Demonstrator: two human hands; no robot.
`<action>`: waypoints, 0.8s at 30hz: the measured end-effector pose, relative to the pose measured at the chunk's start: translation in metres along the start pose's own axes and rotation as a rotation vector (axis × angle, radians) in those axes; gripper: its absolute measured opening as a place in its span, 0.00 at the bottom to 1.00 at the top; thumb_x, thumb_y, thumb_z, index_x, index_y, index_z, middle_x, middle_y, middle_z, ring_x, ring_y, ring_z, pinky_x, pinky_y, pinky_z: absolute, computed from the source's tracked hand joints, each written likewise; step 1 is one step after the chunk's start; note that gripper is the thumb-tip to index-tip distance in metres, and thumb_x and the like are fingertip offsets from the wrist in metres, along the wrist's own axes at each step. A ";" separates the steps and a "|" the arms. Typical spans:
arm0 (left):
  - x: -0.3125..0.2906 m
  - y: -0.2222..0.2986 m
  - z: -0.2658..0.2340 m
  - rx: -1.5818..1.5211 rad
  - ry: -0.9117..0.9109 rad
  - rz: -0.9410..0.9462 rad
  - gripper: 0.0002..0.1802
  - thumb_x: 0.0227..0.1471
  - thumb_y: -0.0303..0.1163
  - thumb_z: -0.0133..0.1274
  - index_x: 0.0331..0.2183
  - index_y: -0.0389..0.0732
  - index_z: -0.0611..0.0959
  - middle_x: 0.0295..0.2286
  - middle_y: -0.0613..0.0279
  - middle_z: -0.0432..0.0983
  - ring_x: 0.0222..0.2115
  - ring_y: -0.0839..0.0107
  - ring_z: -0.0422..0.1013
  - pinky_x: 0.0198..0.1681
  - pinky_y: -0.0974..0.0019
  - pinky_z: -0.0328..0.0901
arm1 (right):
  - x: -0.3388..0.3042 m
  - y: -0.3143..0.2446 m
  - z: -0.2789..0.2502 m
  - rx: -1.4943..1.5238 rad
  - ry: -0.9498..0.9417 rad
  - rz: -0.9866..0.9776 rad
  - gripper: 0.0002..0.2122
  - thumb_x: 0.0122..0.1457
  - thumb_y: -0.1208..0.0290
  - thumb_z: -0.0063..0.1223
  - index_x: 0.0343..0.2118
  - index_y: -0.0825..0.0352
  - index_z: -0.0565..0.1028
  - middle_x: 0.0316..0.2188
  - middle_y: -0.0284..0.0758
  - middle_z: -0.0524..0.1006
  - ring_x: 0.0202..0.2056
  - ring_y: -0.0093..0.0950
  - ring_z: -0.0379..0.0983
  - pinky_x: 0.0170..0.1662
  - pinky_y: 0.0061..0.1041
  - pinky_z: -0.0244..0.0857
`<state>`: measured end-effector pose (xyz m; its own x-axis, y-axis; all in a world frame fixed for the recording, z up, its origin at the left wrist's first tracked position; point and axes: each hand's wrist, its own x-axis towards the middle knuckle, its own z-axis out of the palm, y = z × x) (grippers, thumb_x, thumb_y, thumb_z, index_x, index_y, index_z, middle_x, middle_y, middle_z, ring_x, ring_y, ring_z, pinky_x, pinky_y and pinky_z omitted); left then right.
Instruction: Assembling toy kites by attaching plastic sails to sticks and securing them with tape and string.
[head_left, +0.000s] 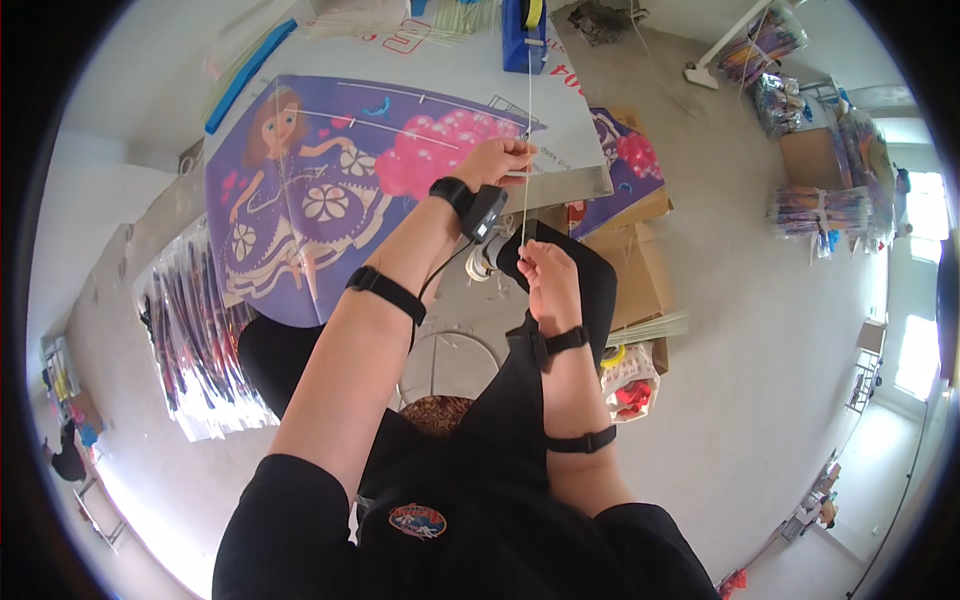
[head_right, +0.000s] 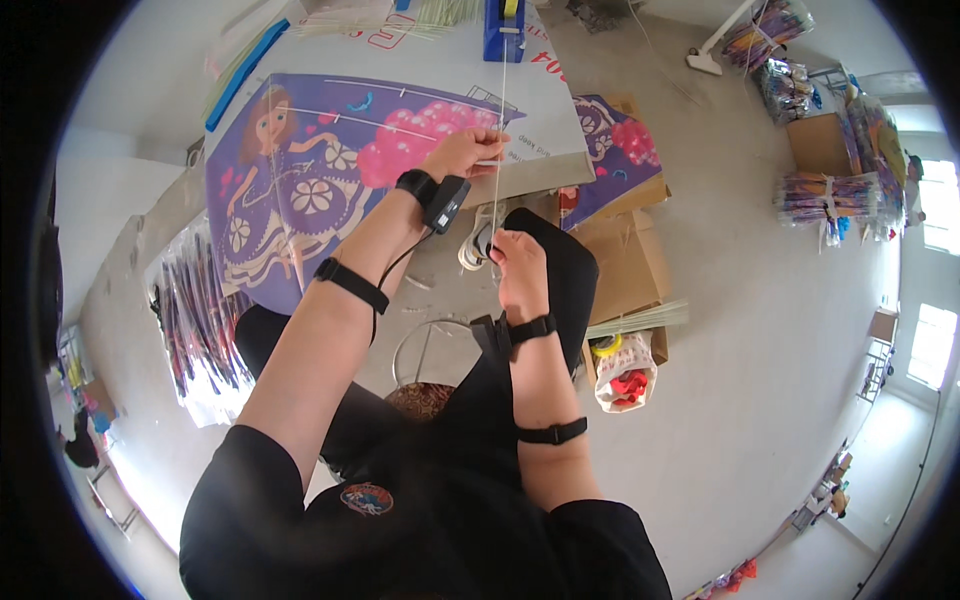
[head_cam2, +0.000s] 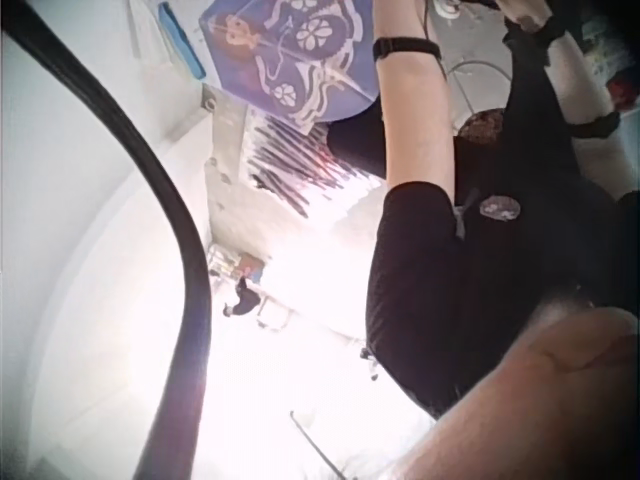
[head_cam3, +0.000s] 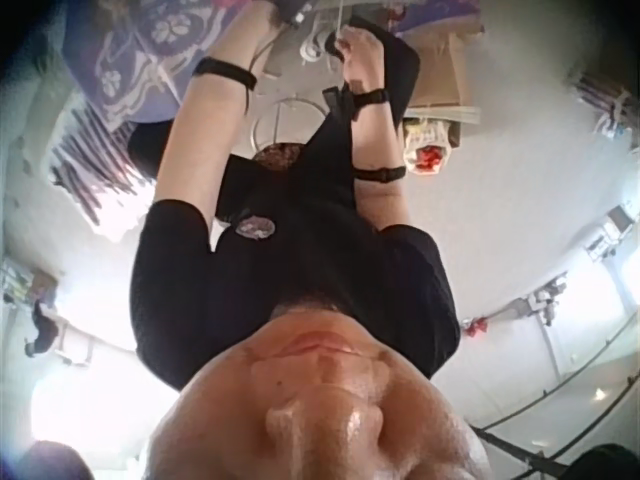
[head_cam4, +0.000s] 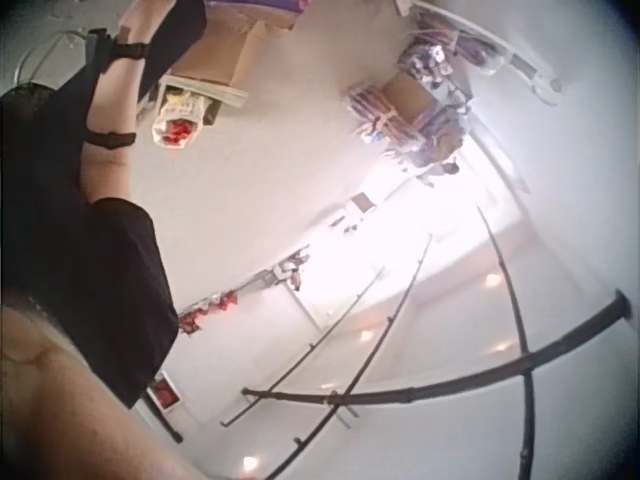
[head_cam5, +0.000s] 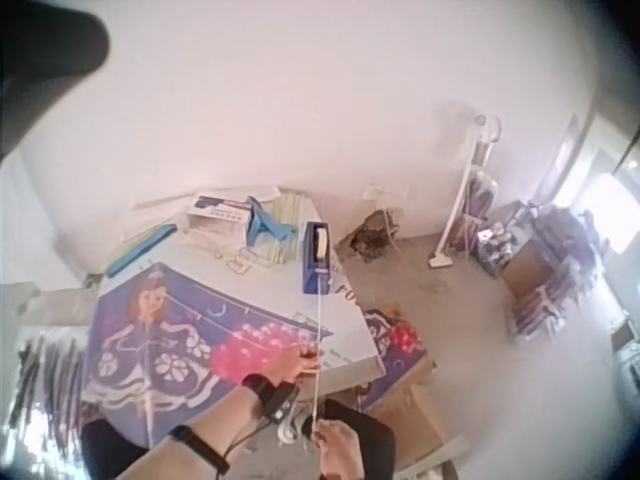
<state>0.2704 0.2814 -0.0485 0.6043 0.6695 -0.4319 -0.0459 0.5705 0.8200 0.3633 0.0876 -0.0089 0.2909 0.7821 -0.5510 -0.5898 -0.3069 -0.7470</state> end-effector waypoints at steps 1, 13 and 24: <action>-0.002 0.001 0.001 0.005 0.013 -0.012 0.13 0.54 0.30 0.52 0.43 0.40 0.77 0.32 0.69 0.73 0.34 0.79 0.71 0.38 0.70 0.72 | 0.003 0.001 0.000 0.000 0.000 0.007 0.04 0.56 0.74 0.53 0.25 0.66 0.74 0.27 0.30 0.75 0.32 0.21 0.72 0.38 0.20 0.65; -0.044 0.000 -0.012 0.085 0.061 0.104 0.11 0.52 0.33 0.54 0.38 0.40 0.78 0.29 0.68 0.74 0.29 0.78 0.71 0.32 0.72 0.70 | -0.004 -0.012 0.000 -0.023 -0.055 -0.035 0.02 0.56 0.75 0.52 0.28 0.65 0.74 0.27 0.29 0.74 0.33 0.21 0.72 0.38 0.20 0.65; -0.154 0.008 -0.200 0.363 0.865 0.087 0.12 0.46 0.25 0.54 0.36 0.34 0.78 0.26 0.61 0.76 0.23 0.75 0.73 0.22 0.69 0.71 | -0.009 -0.014 0.007 0.064 -0.144 -0.066 0.02 0.57 0.76 0.52 0.31 0.67 0.73 0.28 0.30 0.74 0.35 0.21 0.73 0.39 0.18 0.65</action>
<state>0.0180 0.2779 -0.0502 -0.1972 0.9066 -0.3730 0.2756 0.4164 0.8664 0.3638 0.0889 0.0088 0.2220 0.8706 -0.4389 -0.6214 -0.2205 -0.7518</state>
